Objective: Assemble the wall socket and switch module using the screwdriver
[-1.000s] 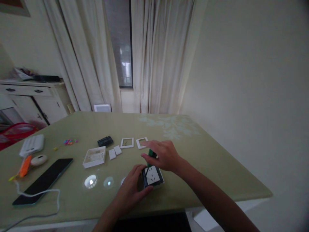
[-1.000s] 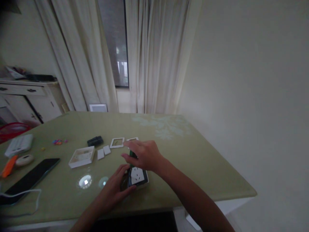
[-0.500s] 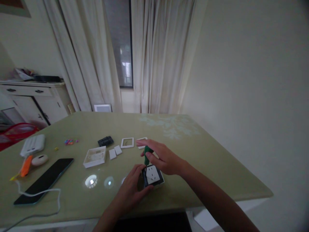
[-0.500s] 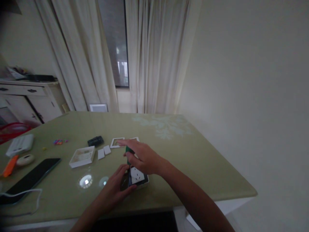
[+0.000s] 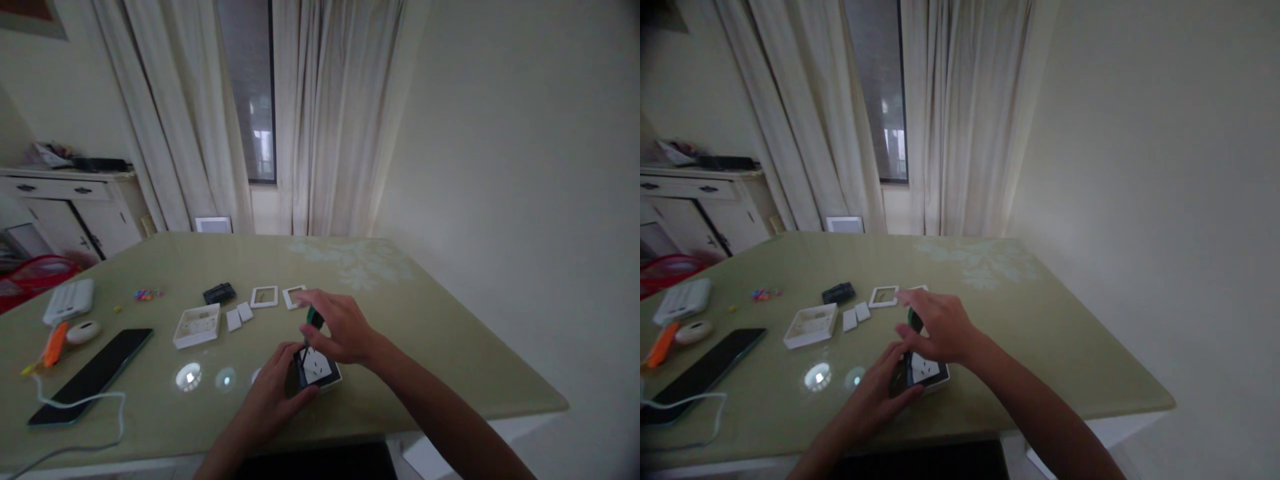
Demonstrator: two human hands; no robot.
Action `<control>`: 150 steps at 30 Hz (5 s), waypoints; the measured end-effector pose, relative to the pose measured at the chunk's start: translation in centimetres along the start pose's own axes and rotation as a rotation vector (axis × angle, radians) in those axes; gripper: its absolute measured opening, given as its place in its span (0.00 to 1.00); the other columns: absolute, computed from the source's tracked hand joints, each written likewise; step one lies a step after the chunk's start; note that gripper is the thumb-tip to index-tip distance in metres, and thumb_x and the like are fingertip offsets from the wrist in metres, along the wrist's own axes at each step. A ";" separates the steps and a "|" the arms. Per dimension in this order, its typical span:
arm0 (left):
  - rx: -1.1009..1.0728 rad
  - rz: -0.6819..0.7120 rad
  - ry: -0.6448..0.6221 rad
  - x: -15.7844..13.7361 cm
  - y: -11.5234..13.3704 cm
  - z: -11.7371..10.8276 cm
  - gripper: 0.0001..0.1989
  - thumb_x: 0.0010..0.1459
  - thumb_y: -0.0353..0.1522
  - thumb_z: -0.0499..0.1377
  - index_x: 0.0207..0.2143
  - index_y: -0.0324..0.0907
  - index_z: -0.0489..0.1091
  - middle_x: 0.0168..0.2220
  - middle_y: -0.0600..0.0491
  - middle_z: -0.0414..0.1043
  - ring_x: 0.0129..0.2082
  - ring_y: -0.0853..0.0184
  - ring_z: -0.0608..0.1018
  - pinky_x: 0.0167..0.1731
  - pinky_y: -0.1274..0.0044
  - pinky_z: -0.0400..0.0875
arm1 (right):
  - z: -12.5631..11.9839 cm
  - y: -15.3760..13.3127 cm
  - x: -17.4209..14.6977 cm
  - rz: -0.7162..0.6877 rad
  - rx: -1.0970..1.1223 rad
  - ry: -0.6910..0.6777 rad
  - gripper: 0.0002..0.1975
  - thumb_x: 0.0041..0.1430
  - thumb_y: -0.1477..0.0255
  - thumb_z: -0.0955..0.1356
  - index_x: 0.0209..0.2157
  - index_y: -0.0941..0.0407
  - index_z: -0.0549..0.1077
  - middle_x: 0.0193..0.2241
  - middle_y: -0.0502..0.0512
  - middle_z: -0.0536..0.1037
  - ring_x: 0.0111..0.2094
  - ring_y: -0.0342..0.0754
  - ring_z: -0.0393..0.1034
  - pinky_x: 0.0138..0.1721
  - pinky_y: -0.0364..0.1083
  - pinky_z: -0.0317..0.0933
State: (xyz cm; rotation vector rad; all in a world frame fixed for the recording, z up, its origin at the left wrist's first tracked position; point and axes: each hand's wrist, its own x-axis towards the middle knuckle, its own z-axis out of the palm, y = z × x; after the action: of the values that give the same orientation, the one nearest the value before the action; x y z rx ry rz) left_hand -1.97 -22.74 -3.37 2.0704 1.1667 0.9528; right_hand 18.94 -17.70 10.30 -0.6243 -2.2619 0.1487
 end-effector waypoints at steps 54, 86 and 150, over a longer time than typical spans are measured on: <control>0.001 -0.042 -0.006 -0.2 -1.0 0.5 0.33 0.63 0.40 0.69 0.68 0.47 0.68 0.69 0.39 0.69 0.68 0.42 0.73 0.66 0.52 0.70 | 0.8 -0.6 0.2 0.010 -0.067 -0.050 0.26 0.73 0.53 0.69 0.61 0.56 0.72 0.48 0.62 0.85 0.44 0.54 0.82 0.45 0.48 0.72; -0.126 -0.125 -0.141 2.0 0.5 -2.4 0.32 0.48 0.31 0.75 0.55 0.45 0.69 0.54 0.47 0.77 0.55 0.50 0.80 0.58 0.60 0.75 | 1.3 6.0 -4.3 0.587 0.373 0.630 0.21 0.62 0.50 0.75 0.34 0.53 0.72 0.24 0.45 0.68 0.23 0.43 0.62 0.23 0.41 0.59; -0.127 -0.003 -0.043 1.0 -0.4 -0.8 0.33 0.56 0.33 0.73 0.63 0.50 0.72 0.62 0.45 0.76 0.62 0.48 0.78 0.64 0.60 0.72 | 2.3 1.4 -1.3 0.387 0.158 0.365 0.09 0.61 0.65 0.74 0.34 0.53 0.71 0.23 0.43 0.68 0.21 0.40 0.61 0.24 0.39 0.56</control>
State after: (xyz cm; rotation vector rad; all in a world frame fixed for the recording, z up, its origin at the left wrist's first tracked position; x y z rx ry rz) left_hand -2.44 -21.58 -2.95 1.9784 1.0595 0.9509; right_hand 18.57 -16.92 7.41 -0.9178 -1.7442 0.3686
